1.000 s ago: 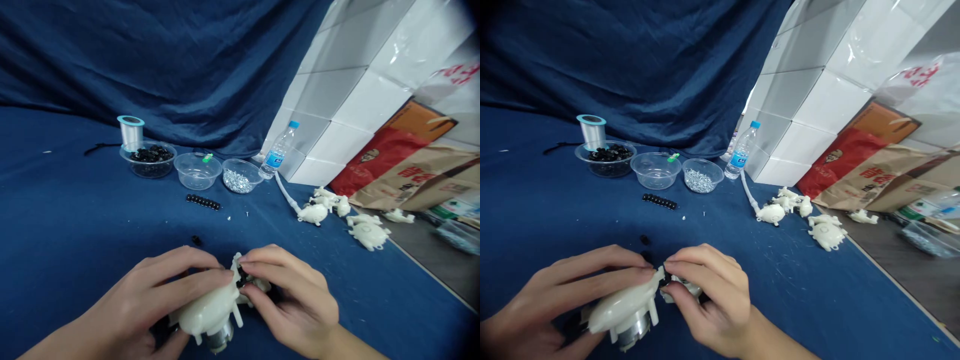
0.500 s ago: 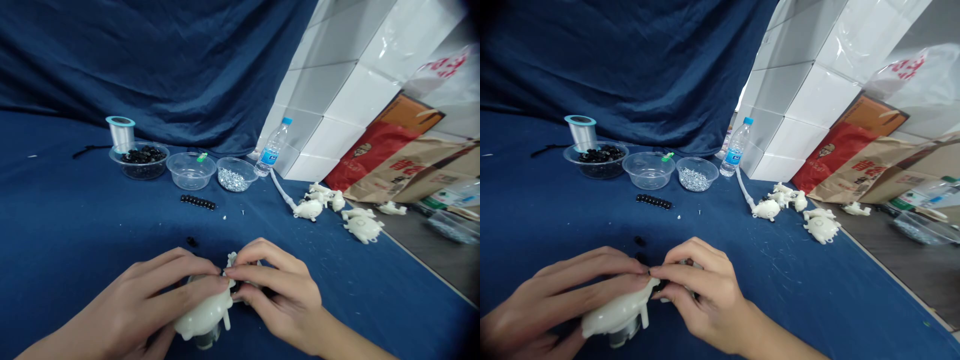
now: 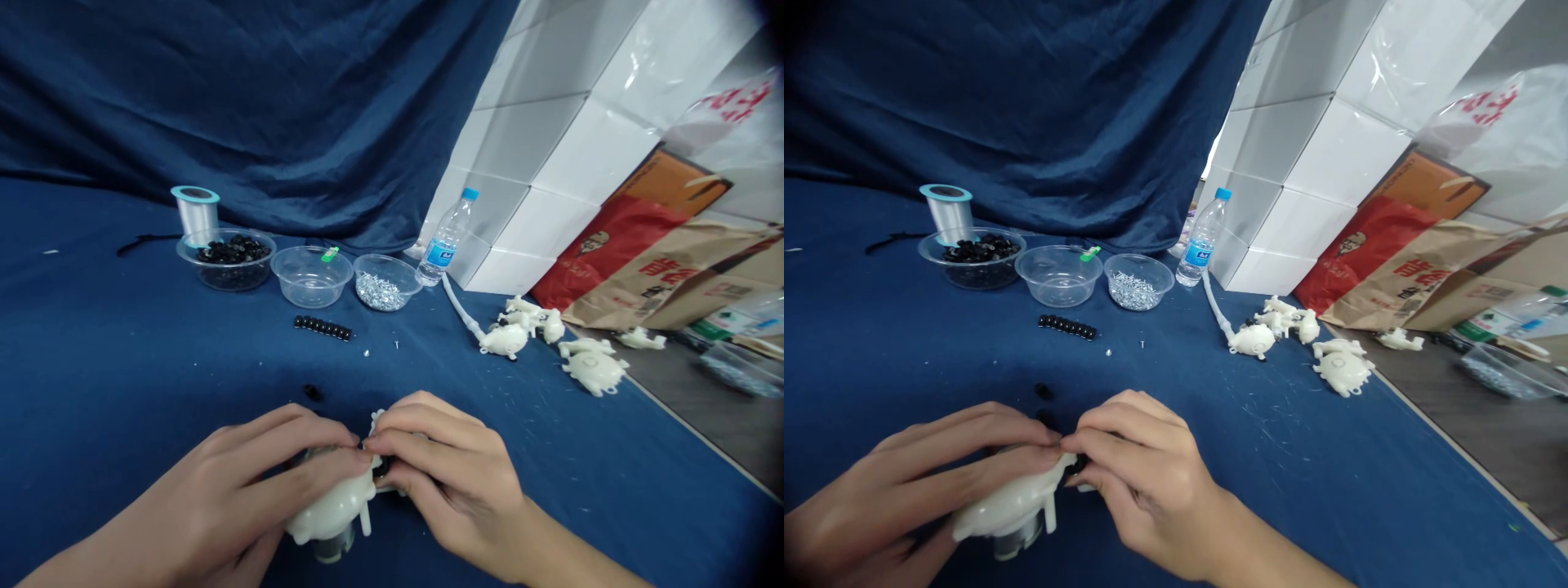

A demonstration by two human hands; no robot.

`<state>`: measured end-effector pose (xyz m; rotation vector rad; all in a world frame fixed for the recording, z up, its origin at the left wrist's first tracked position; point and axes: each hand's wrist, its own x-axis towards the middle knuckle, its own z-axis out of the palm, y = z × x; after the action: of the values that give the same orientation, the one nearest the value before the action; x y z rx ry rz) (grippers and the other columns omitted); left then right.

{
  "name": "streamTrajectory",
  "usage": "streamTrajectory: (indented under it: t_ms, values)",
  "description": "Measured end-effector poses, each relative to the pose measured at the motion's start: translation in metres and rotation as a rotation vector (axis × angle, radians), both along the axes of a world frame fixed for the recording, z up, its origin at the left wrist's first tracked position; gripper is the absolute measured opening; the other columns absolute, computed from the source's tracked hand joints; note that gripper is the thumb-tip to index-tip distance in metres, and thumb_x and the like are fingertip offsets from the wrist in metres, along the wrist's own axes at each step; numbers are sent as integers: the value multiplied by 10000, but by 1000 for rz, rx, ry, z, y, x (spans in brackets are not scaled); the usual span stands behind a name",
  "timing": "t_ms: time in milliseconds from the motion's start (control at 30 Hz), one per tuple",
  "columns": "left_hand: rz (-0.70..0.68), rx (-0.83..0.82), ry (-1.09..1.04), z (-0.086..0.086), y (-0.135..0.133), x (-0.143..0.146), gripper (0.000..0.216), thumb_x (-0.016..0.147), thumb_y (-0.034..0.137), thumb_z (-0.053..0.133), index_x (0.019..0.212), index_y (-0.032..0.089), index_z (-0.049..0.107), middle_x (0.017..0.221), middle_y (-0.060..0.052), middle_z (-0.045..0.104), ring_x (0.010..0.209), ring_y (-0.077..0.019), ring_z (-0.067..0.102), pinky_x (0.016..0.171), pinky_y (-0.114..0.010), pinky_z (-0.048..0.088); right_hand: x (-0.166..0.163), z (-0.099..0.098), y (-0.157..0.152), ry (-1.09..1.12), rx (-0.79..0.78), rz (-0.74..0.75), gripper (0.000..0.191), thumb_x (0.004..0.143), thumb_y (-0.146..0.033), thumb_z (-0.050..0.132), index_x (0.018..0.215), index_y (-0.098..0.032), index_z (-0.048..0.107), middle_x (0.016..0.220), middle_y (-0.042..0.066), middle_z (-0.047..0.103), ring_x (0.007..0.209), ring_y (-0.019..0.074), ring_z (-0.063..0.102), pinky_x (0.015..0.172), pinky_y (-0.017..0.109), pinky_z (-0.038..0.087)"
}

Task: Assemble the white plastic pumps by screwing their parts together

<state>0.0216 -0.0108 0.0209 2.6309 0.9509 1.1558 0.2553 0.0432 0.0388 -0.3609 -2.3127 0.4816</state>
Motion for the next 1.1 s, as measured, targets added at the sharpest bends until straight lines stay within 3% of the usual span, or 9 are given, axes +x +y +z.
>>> streamTrajectory:
  t_ms: [200,433,800,1100]
  values:
    - [9,38,-13,-3,-2,1,509,901,-54,370,1277,201,600,1225,-3,645,1161,-102,549,998,-182,434,-2,2,-4,8,0,-5,248,869,26,599,1081,-77,679,971,126,712,877,211,656,743,391,584]
    - [-8,129,78,-5,2,-4,534,872,-58,374,1296,180,596,1231,-22,664,1158,-151,564,974,-226,490,-2,6,-4,-16,1,24,277,875,47,579,1103,-89,659,974,124,711,850,206,654,724,381,589]
    - [-36,111,106,-1,1,-4,516,871,-71,362,1271,161,592,1226,-23,645,1184,-137,526,999,-202,461,-3,3,-4,19,30,108,293,820,111,596,1081,-7,657,941,183,707,817,231,650,692,417,577]
    - [-59,52,65,-9,-2,-4,529,880,-74,385,1302,173,584,1237,-37,627,1165,-151,532,1007,-242,470,-4,6,-4,35,20,83,291,830,106,572,1083,-4,666,939,184,713,868,244,672,729,413,594]
